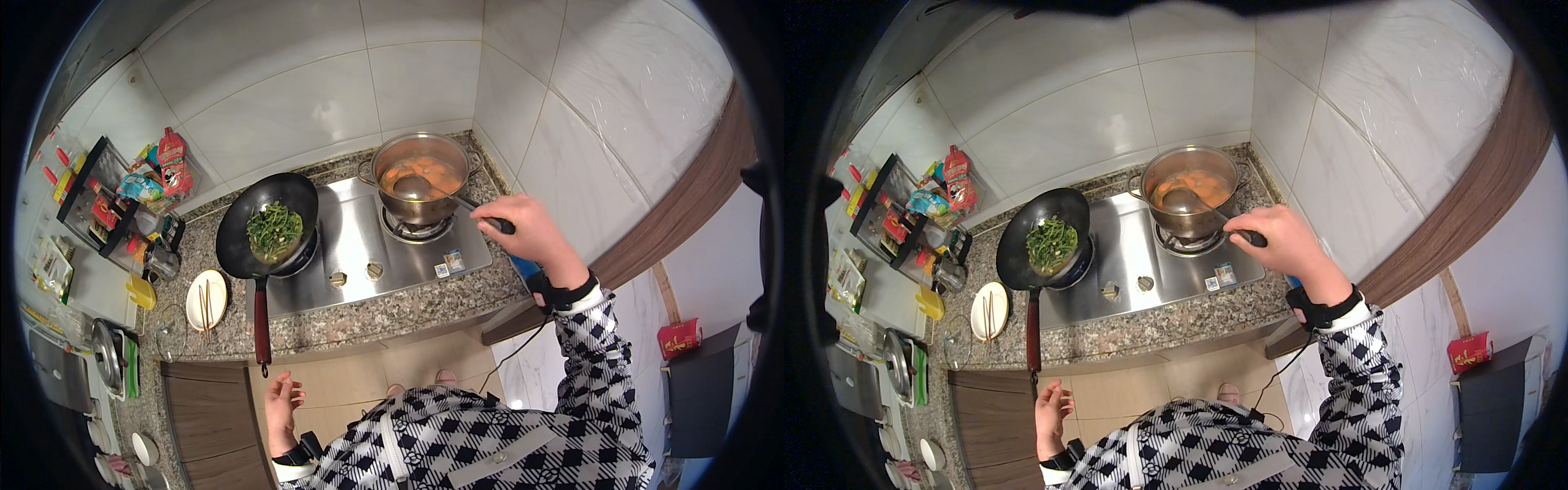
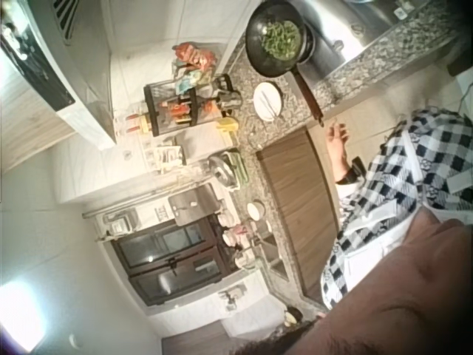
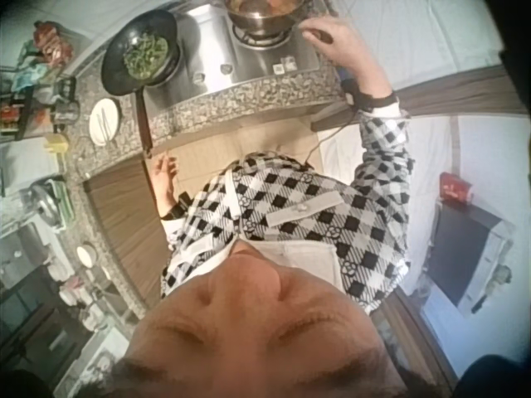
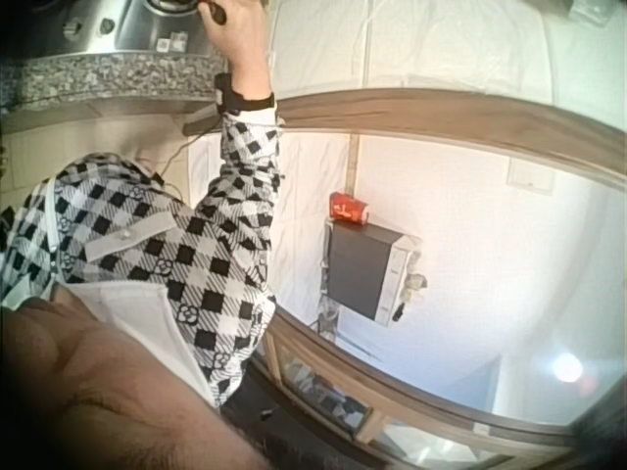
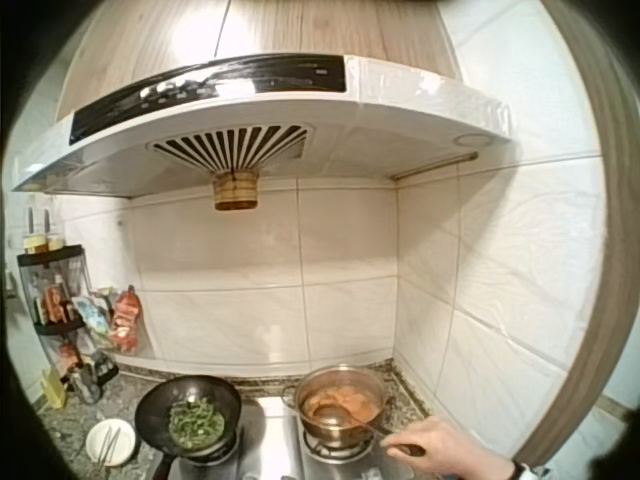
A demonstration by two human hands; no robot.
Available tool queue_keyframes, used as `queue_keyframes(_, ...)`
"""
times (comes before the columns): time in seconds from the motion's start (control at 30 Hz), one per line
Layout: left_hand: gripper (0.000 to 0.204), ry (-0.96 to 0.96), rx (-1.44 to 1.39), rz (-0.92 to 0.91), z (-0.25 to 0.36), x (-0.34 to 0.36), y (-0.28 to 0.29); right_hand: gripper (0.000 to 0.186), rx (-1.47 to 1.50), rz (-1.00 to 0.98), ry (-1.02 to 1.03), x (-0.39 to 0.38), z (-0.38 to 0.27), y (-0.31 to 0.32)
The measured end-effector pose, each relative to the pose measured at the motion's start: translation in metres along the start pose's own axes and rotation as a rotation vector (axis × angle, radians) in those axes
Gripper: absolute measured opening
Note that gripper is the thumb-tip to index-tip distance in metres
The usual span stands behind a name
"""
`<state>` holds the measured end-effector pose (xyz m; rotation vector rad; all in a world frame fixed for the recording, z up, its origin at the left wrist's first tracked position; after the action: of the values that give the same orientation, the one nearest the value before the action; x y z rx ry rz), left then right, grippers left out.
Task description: The person stir-fries green vegetables in a wok using chopsticks and periodically shakes the pan. They also lift the lid of a pot on the adjacent burner and stir its contents with a ladle.
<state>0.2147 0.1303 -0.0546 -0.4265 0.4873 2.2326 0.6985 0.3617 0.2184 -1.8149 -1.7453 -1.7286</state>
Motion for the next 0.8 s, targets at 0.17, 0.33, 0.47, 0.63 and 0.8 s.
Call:
queue_keyframes(0.17, 0.029, -0.038, 0.029, 0.006, 0.0, 0.0, 0.004, 0.012, -0.008, 0.024, 0.049, -0.001, -0.002, -0.027)
queue_keyframes(0.33, 0.029, -0.034, 0.025, 0.044, -0.006, -0.005, 0.022, 0.015, -0.172, -0.044, 0.055, -0.005, 0.015, -0.052)
queue_keyframes(0.47, 0.029, -0.02, 0.014, 0.072, -0.014, -0.009, 0.036, 0.014, -0.262, -0.087, 0.14, -0.004, 0.022, -0.061)
queue_keyframes(0.63, 0.029, -0.009, -0.014, 0.088, -0.023, -0.011, 0.044, 0.016, -0.317, -0.114, 0.132, -0.002, 0.032, -0.062)
queue_keyframes(0.8, 0.028, 0.007, -0.015, 0.096, -0.029, -0.008, 0.047, 0.015, -0.296, -0.093, 0.097, 0.007, 0.033, -0.049)
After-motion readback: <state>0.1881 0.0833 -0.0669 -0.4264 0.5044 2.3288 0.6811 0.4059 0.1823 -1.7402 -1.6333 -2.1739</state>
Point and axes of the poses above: each hand's wrist, its own x-axis towards the middle knuckle, its own y-axis out of the back of the hand, z = x × y, the point moved 9 cm from there along x, towards the middle knuckle, and after that the axes turned 14 degrees about z, right-handed, at the moved point
